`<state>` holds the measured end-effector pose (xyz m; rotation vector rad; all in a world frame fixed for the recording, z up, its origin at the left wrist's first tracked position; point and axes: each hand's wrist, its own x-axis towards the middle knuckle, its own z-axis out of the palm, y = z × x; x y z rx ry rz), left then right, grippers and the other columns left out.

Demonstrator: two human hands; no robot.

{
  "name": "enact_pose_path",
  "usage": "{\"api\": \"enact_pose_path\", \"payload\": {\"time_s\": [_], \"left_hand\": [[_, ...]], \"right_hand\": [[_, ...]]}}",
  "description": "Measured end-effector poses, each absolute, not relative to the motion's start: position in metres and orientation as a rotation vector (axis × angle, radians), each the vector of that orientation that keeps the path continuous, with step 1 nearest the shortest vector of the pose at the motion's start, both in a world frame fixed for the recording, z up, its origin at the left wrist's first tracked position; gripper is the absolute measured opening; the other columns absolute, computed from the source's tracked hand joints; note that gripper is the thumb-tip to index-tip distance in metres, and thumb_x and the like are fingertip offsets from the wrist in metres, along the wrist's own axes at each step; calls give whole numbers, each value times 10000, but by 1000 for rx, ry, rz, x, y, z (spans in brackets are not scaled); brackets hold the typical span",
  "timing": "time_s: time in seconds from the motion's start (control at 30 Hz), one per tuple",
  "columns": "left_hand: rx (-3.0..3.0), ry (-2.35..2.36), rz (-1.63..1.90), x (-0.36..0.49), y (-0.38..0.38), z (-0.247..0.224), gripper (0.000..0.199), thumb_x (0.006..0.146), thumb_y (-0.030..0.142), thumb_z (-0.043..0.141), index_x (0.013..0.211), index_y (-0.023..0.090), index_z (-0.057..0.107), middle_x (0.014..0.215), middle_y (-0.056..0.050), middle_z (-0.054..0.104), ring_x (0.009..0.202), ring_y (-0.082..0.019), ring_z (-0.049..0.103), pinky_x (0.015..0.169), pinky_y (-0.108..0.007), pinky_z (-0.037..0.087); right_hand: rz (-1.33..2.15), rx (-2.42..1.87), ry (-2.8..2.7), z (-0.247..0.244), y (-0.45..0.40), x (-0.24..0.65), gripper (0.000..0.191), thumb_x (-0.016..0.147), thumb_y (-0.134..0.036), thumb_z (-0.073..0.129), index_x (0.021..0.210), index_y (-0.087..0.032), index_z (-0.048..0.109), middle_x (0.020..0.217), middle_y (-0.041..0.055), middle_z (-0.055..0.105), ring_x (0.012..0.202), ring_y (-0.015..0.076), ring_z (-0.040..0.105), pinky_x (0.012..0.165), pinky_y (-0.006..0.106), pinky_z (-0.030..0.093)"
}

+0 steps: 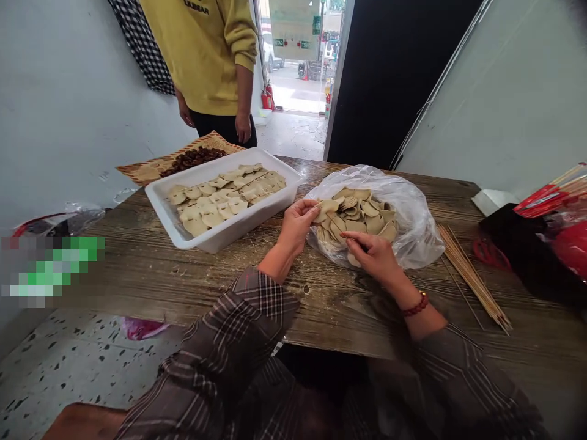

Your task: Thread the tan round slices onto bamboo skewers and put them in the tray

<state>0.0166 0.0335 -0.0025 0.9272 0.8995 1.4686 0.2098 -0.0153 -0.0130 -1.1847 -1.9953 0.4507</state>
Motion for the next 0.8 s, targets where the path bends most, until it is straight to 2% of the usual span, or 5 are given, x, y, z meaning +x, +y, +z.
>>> {"api": "enact_pose_path", "payload": {"time_s": [0.27, 0.43, 0.8], "left_hand": [[1037, 984, 1499, 17, 32, 2, 219, 646, 248, 750, 799, 147, 629, 685, 16, 628, 594, -80, 540, 563, -197, 458], [1117, 1003, 1540, 16, 35, -1, 212, 651, 248, 748, 791, 141, 631, 681, 14, 627, 598, -74, 531, 588, -194, 435], [1244, 1035, 1520, 17, 39, -10, 206, 662, 272, 734, 757, 154, 595, 640, 30, 579, 566, -71, 483, 558, -197, 374]], "right_hand": [[463, -1143, -1984, -15, -14, 210, 286, 914, -267, 530, 1043, -170, 766, 925, 82, 782, 781, 190, 718, 702, 286, 533], [469, -1125, -1998, -16, -11, 211, 277, 905, -236, 531, 1027, -172, 770, 879, 72, 784, 731, 184, 714, 691, 287, 536], [430, -1139, -1990, -17, -11, 210, 267, 899, -232, 534, 1013, -184, 770, 920, 85, 786, 760, 208, 720, 689, 312, 529]]}}
